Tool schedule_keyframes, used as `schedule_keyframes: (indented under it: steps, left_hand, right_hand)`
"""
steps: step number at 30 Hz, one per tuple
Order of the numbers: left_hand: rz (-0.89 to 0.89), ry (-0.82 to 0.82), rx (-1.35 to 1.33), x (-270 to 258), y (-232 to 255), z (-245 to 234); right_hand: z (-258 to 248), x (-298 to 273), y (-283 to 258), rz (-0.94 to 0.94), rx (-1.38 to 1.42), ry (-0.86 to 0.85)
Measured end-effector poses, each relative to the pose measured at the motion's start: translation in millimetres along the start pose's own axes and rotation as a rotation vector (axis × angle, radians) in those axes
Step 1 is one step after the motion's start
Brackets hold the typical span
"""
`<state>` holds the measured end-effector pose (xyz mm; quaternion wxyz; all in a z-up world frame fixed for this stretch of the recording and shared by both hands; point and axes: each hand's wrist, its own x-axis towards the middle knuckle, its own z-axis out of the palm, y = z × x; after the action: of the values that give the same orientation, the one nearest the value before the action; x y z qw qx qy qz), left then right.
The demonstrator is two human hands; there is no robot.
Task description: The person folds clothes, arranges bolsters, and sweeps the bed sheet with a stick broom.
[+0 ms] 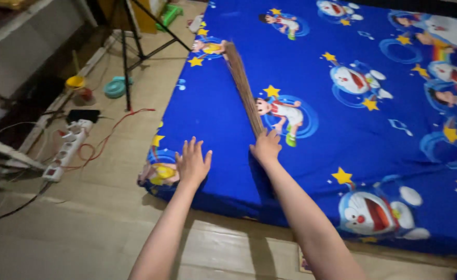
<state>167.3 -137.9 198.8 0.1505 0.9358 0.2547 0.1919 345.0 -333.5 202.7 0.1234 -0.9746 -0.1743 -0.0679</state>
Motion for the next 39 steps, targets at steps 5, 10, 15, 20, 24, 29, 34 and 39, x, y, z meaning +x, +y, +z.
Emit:
schedule_keyframes:
  steps: [5,10,15,20,24,29,34,39]
  left_hand:
    - [0.085,-0.082,-0.028,5,56,26]
    - [0.125,-0.166,-0.028,31,93,54]
    - [0.141,-0.188,0.003,52,113,95]
    - [0.195,-0.101,0.087,48,112,97]
    - [0.195,-0.100,0.159,49,115,94]
    - [0.211,-0.078,0.176,52,116,101]
    - [0.213,-0.056,0.165,52,110,106]
    - [0.200,-0.076,0.146,53,109,107]
  right_hand:
    - [55,47,85,0.047,0.143,-0.162]
    - [27,87,183,-0.121,0.400,0.096]
    - [-48,100,248,0.337,0.697,0.023]
    - [-25,132,328,0.554,0.738,0.055]
    - [29,169,351,0.741,0.514,0.086]
    - [72,207,270,0.647,0.348,-0.086]
    - [79,205,153,0.371,0.382,-0.222]
    - [80,181,84,0.018,0.431,-0.294]
